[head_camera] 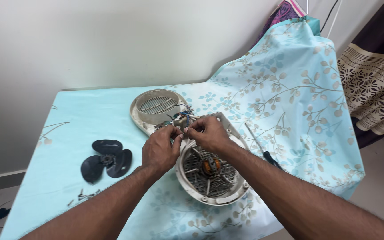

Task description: The person services a disassembled electric fan on a table, using a screwdriver to loosen and tighten screws on the fan motor housing and rear grille. They handle small screws, reposition the fan body, and work on the motor and guard components by hand.

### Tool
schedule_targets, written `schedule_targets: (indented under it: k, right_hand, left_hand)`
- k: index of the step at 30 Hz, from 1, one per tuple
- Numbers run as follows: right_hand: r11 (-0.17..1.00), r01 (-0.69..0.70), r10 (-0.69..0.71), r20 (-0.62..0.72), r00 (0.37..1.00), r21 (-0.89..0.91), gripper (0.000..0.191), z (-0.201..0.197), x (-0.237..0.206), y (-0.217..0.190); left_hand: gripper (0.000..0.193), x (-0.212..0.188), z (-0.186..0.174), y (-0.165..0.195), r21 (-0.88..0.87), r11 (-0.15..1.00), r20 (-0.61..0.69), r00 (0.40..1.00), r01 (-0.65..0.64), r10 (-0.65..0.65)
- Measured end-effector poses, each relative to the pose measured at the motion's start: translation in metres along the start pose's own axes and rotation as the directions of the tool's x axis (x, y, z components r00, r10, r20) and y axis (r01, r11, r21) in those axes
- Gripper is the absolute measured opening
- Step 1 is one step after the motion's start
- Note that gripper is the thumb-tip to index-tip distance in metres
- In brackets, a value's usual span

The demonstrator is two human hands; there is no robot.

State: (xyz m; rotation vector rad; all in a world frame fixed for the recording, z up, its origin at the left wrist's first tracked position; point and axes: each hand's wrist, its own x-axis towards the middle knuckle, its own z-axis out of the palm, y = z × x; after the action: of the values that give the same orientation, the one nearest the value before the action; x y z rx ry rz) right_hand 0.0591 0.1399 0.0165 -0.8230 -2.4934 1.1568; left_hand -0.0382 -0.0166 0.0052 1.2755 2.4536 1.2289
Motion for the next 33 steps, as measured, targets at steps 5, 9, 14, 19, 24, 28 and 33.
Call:
schedule_targets:
  k: [5, 9, 14, 19, 24, 28, 33]
  right_hand:
    - [0.997, -0.061, 0.061, -0.007, 0.998, -0.036, 0.033, -0.025, -0.010, 0.009]
    - [0.985, -0.173, 0.172, 0.033, 0.984, 0.006, 0.032, -0.043, -0.019, 0.017]
    - [0.990, -0.141, 0.142, 0.058, 0.988, -0.013, 0.031, -0.056, -0.025, 0.032]
    - [0.990, -0.029, 0.034, 0.032, 0.999, -0.135, 0.027, -0.055, -0.029, 0.051]
    - [0.959, 0.131, -0.118, 0.066, 0.991, -0.251, 0.022, -0.047, -0.039, 0.061]
    - [0.891, 0.192, -0.163, 0.104, 0.981, -0.411, 0.017, -0.044, -0.049, 0.060]
    - [0.819, 0.213, -0.159, 0.146, 0.977, -0.533, 0.017, -0.039, -0.055, 0.059]
  left_hand:
    - [0.018, -0.001, 0.023, 0.019, 0.000, 1.000, 0.008, 1.000, 0.016, -0.016]
    - [0.018, -0.001, 0.040, 0.032, -0.010, 1.000, -0.015, 1.000, -0.004, 0.004]
    - [0.018, -0.004, 0.051, 0.040, 0.024, 0.998, 0.003, 0.999, -0.051, 0.050]
    - [0.024, -0.008, 0.054, 0.039, 0.192, 0.978, 0.042, 0.996, -0.080, 0.074]
    - [0.033, -0.016, 0.057, 0.034, 0.314, 0.949, 0.097, 0.995, -0.035, 0.004]
    - [0.028, -0.021, 0.060, 0.026, 0.351, 0.935, 0.189, 0.982, -0.056, -0.012]
    - [0.030, -0.027, 0.064, 0.018, 0.366, 0.922, 0.223, 0.974, -0.129, 0.048]
